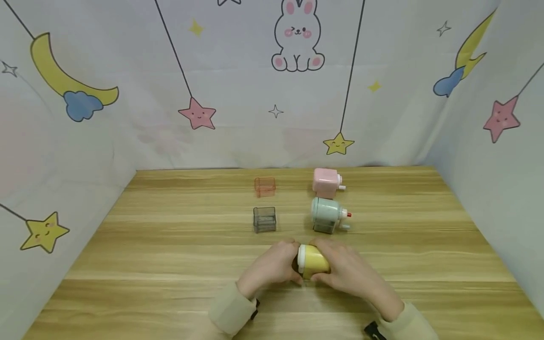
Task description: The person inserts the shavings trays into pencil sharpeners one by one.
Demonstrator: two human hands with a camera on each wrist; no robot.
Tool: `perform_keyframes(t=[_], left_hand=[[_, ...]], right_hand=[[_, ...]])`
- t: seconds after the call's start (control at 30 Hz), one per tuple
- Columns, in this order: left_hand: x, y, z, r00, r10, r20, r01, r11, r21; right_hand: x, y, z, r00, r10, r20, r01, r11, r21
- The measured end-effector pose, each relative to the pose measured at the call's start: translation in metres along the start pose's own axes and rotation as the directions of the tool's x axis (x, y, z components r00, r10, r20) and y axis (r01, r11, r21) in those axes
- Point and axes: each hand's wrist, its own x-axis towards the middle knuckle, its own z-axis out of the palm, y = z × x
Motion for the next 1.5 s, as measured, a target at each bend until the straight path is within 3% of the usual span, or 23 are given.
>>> perform_keyframes(t=[0.53, 0.87, 1.07, 1.37, 1.5], left_hand=[[-0.001, 0.002, 0.003, 1.000, -0.022, -0.012, 0.022, 1.000, -0.013], [-0.001, -0.005, -0.004, 0.999, 0.018, 0.032, -0.016, 0.998, -0.058], [-0.004, -0.009, -0.006, 0.997, 0.068, 0.046, -0.063, 0.993, -0.098], [-0.013, -0.007, -0.011, 0.989, 0.147, -0.019, -0.145, 0.986, 0.085], [-0.014, -0.010, -0.009, 0.962, 0.244, -0.122, -0.214, 0.952, 0.217]], right_hand=[[0.000, 0.001, -0.001, 1.000, -0.009, 0.010, 0.009, 1.000, -0.004], [0.002, 0.002, -0.005, 0.999, -0.041, 0.024, 0.042, 0.999, -0.033], [0.001, -0.002, -0.006, 0.999, -0.014, 0.053, 0.020, 0.993, -0.120], [0.002, -0.008, -0.007, 0.999, 0.046, 0.027, -0.042, 0.992, -0.120], [0.004, -0.009, -0.009, 0.997, 0.072, 0.016, -0.070, 0.993, -0.093]])
